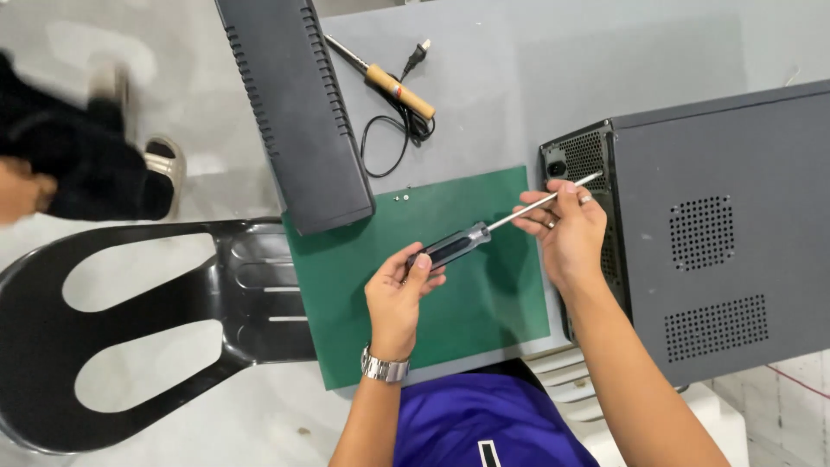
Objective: The person connects internal cables inside an open desktop computer case, then closes the case and secures it with a screwdriver. The person handles the computer case, internal cables, and a screwdriver.
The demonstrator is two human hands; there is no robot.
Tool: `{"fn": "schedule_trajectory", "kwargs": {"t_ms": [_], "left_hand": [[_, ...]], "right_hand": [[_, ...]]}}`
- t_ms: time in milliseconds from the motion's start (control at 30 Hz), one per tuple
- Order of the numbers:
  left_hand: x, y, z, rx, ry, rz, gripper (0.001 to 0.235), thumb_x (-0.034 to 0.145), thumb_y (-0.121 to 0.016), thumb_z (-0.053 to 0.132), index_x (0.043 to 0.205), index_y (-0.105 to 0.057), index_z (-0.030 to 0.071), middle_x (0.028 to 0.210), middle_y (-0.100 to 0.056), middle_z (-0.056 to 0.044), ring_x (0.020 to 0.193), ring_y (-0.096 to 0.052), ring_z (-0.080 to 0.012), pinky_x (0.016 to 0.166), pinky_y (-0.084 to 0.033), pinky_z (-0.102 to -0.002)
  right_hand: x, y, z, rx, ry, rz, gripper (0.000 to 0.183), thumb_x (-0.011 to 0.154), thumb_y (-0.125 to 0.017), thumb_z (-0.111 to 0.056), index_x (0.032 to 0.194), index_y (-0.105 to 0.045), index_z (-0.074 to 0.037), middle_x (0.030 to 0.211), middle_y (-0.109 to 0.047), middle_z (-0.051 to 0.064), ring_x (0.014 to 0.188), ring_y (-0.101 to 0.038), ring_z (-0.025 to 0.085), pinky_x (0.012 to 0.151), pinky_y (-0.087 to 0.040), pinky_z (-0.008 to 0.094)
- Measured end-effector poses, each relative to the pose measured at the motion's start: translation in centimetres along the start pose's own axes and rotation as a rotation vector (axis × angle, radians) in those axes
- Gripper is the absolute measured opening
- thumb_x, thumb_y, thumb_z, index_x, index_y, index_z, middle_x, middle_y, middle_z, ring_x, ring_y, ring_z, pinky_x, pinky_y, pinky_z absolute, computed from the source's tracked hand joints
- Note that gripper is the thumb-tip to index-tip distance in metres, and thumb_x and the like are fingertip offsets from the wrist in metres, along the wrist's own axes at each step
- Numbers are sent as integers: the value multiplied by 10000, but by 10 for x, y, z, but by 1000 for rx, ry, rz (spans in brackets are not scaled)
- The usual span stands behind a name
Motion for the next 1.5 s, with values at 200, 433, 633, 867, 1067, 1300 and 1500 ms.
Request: {"fn": "schedule_trajectory", "kwargs": {"t_ms": [200, 433, 633, 867, 1067, 1300, 1500], "left_hand": [[0, -6, 10, 14, 2, 26, 393, 830, -713, 69, 1141, -601, -144, 959, -685, -320, 806, -720, -390, 693, -642, -438], [3, -10, 13, 28, -15, 25, 381, 831, -708, 58, 1133, -603, -151, 953, -685, -325, 789, -722, -392, 672, -643, -432], [5, -13, 19, 44, -68, 15, 384, 842, -700, 64, 1150, -595, -140, 945, -684, -316, 776, -720, -374, 661, -646, -409], [10, -23, 30, 79, -130, 9, 383, 863, -685, 92, 1159, -593, -132, 940, -681, -321, 767, -720, -364, 658, -650, -414], [28, -29, 42, 164, -292, -21, 349, 892, -666, 90, 1186, -601, -85, 961, -682, -280, 669, -702, -265, 613, -640, -335], [42, -28, 13, -363, -99, -198, 575, 684, -470, -193, 1245, -551, -95, 1315, -561, -196, 1226, -544, -293, 1075, -454, -428], [60, -39, -1, -701, 56, -14, 389, 918, -559, 303, 1154, -586, -5, 1293, -572, -215, 1204, -566, -354, 1022, -491, -433]], "right_hand": [[3, 2, -2, 18, -17, -3, 206, 1049, -356, -258, 1071, -461, -82, 927, -689, 243, 747, -730, 308, 644, -656, 409], [5, 4, -2, 52, -32, 9, 197, 1052, -348, -245, 1066, -460, -84, 927, -689, 247, 757, -730, 324, 658, -659, 431], [5, 5, 0, 74, -25, 2, 208, 1046, -348, -260, 1061, -466, -90, 928, -692, 243, 764, -733, 323, 659, -661, 415], [6, 4, -5, 108, -28, -8, 209, 1041, -369, -266, 1059, -484, -92, 949, -693, 243, 803, -735, 335, 694, -662, 429], [1, -2, -12, 134, -91, -21, 232, 978, -532, -321, 978, -572, -92, 942, -713, 192, 795, -740, 284, 720, -658, 394], [-55, 5, -88, -941, 372, -71, 86, 967, -609, -59, 967, -695, -48, 906, -709, 83, 727, -682, 144, 676, -555, 246], [-5, 57, -131, -1296, 962, -109, 292, 1034, -684, -128, 1247, -619, 61, 1196, -575, 225, 1085, -562, 361, 913, -434, 434]]}}
Point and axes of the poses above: each hand's wrist, its own x-axis towards the middle knuckle, its own y-axis out of the back of the hand, z = x × y, the point moved 6 cm from there along x, towards the middle knuckle
